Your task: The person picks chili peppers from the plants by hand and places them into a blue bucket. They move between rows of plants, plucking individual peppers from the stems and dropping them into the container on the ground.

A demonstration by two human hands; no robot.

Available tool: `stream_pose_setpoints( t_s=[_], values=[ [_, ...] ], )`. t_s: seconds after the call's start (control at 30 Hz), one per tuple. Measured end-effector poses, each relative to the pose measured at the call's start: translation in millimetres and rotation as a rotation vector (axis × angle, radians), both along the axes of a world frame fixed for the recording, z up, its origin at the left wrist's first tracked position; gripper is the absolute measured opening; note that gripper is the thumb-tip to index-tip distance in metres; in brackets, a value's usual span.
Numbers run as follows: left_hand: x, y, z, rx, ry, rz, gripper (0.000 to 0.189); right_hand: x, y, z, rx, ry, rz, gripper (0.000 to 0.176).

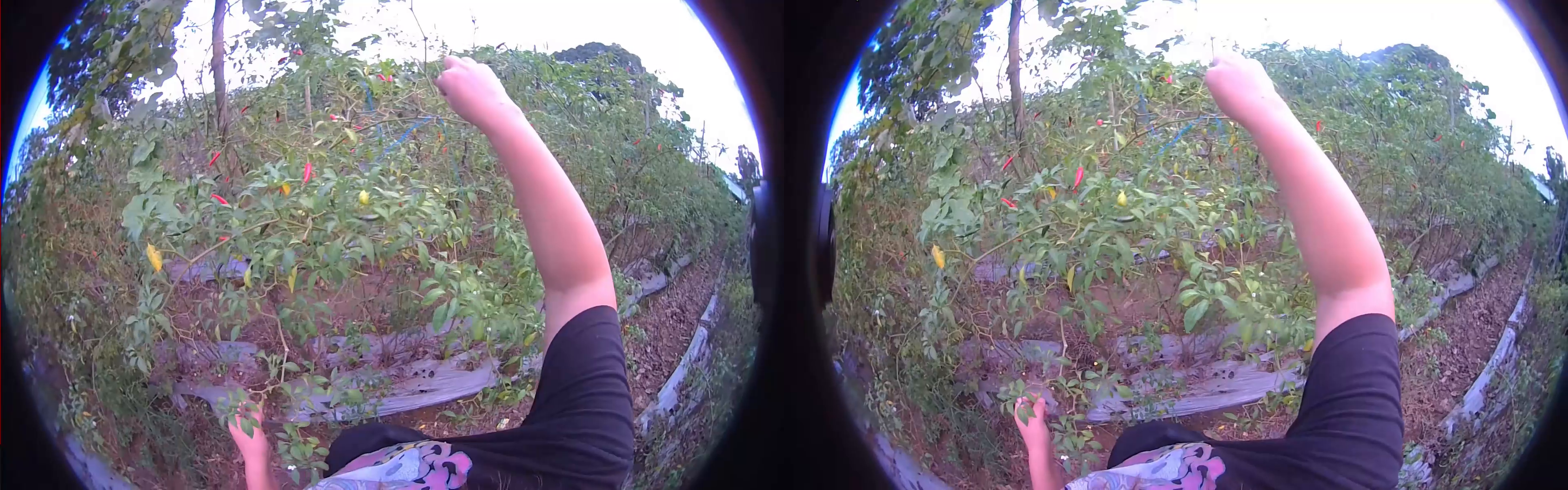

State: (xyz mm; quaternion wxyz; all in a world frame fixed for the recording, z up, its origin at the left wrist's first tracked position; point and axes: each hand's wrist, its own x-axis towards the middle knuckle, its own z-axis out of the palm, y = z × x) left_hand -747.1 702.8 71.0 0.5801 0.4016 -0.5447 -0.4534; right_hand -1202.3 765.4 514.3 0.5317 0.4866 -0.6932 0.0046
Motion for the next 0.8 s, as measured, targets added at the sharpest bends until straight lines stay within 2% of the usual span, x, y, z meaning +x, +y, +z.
stream_pose_setpoints(
  t_s=[0.1, 0.2, 0.27, 0.5, 0.6, 0.8],
  values=[
    [14, 0, -7, -0.011, 0.151, -0.007, 0.004, -7, 0, -8, 0.043, -0.03, 0.002, 0.008],
    [26, 4, -6, -0.014, 0.18, -0.022, 0.005, -10, -6, -13, 0.079, -0.076, -0.001, 0.009],
    [30, 4, -6, -0.017, 0.184, -0.001, 0.007, -19, -16, -20, 0.102, -0.11, 0.0, 0.013],
    [37, 14, -5, 0.0, 0.174, 0.028, 0.01, -42, -30, -46, -0.034, -0.027, 0.108, 0.014],
    [39, 15, -6, 0.006, 0.195, 0.014, 0.01, -26, -23, -50, -0.073, -0.212, 0.047, 0.013],
    [31, 17, 1, 0.03, 0.221, -0.009, 0.009, -27, -14, -52, -0.044, -0.175, 0.067, 0.011]
  ],
)
